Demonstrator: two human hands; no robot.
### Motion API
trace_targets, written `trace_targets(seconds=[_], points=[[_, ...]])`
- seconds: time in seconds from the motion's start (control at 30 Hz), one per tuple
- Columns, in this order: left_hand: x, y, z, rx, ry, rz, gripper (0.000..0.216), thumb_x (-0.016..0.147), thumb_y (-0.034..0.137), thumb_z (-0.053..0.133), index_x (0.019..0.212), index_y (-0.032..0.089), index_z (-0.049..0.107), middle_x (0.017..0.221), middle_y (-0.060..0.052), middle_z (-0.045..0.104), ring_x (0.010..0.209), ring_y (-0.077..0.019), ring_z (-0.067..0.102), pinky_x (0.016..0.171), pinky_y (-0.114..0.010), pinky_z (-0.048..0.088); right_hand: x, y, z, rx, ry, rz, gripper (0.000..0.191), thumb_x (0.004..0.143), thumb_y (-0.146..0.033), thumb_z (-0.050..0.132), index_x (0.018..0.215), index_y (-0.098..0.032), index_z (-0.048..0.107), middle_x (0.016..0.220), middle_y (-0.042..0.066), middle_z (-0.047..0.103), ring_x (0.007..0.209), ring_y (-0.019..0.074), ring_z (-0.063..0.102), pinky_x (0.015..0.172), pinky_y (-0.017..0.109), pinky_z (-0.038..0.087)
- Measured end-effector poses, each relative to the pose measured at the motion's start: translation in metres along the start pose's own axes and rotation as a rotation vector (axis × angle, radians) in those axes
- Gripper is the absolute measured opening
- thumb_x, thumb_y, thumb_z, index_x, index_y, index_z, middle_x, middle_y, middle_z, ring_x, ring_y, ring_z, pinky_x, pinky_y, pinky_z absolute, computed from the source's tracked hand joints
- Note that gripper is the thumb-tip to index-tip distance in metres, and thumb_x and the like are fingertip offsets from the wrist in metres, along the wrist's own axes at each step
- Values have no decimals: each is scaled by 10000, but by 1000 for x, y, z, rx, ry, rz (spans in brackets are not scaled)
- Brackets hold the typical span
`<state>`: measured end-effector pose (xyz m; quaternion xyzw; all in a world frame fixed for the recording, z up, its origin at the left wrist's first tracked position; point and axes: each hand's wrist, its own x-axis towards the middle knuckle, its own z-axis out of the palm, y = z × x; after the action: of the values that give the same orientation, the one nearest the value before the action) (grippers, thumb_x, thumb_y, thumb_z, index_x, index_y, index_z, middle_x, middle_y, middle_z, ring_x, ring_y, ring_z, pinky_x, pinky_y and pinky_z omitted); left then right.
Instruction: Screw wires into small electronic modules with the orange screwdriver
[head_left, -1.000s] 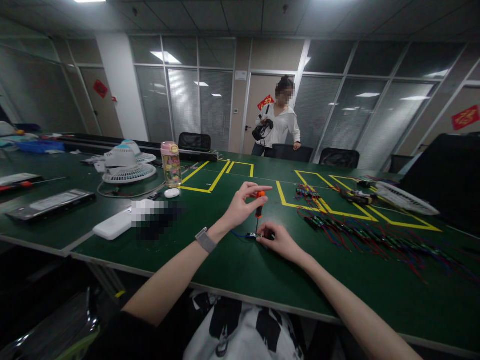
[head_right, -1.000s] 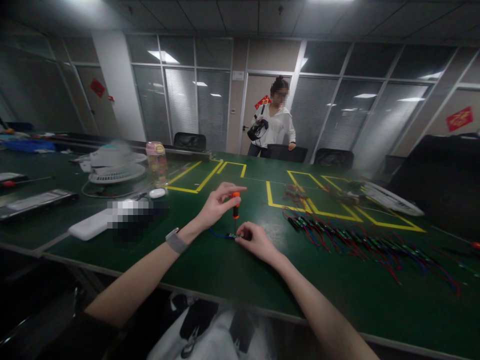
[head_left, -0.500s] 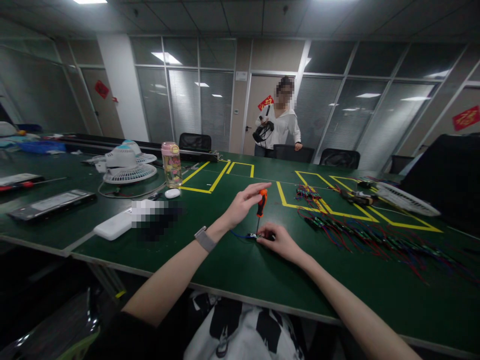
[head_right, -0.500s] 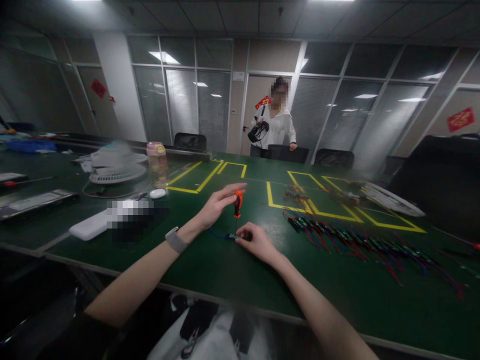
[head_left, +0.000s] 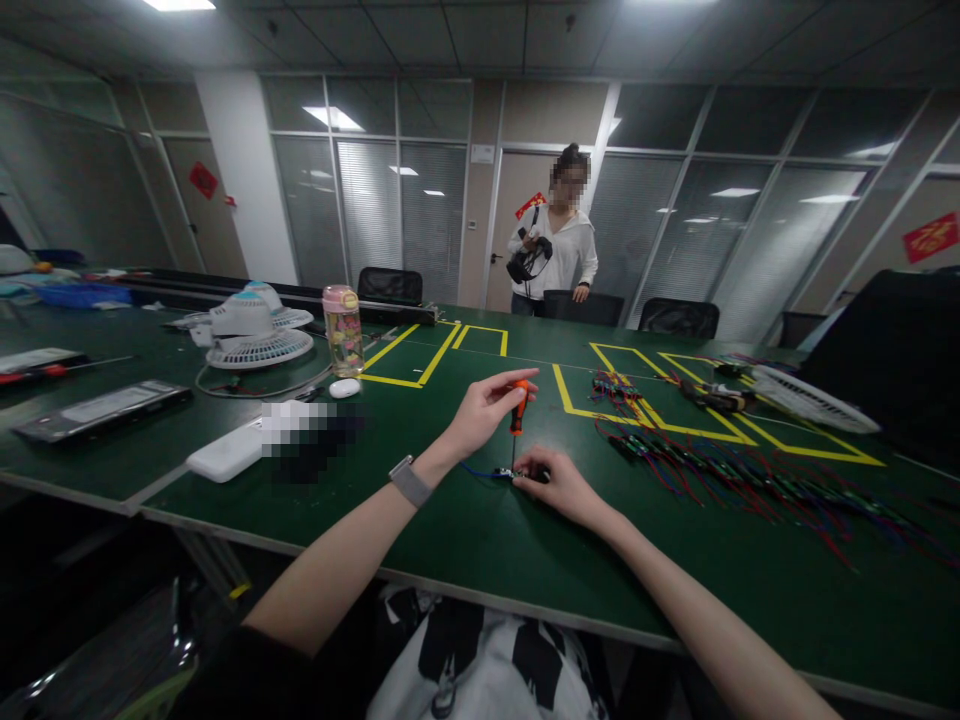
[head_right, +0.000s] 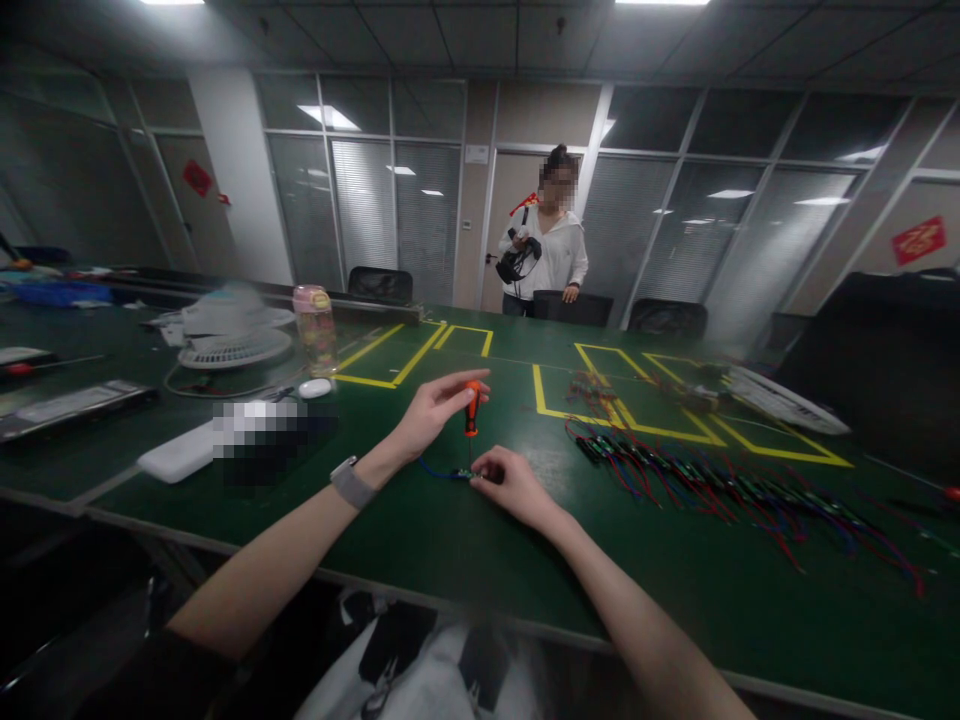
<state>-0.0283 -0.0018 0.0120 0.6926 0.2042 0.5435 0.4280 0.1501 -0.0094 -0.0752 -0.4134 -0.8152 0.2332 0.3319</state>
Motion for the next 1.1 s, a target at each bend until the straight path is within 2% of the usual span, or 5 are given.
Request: trace_targets(seconds=[0.37,0.6,0.87,1.0,1.1], points=[[2,0,-3,76,22,35,345,874,246,507,1193,175,616,1240,-82,607,1182,-194,516,1024,-321,374,-1,-3,0,-52,-16,1,117,781,-271,639,849,-179,666,774,21,583,701,150,562,648,272,466],[1,4,-2,10,3,-28,376,873,272,517,1217,142,595,1160,-112,661,1064,-191,585,974,-334,419,-8,-8,-4,-285,255,-44,618,764,-438,660,1310,-224,465,1315,129,459,1226,299,419,1027,486,343],[-2,2,0,17,-64,4,382,869,263,528,1236,169,579,1100,-103,651,976,-179,607,883,-321,472,-5,-7,1,-199,67,4,134,755,-269,668,860,-187,654,852,44,626,839,201,573,789,347,447],[-5,3,3,347,118,158,289,826,295,609,1096,215,673,1002,-57,597,942,-162,564,900,-305,444,-3,-5,2,-154,56,18,69,756,-240,663,776,-174,658,780,36,602,755,177,557,706,306,444],[-4,3,2,277,43,154,312,897,283,494,1171,226,634,1080,-66,592,1040,-174,558,959,-320,419,-3,-4,2,-133,53,7,66,748,-235,669,775,-176,658,751,28,593,721,167,547,680,294,440]])
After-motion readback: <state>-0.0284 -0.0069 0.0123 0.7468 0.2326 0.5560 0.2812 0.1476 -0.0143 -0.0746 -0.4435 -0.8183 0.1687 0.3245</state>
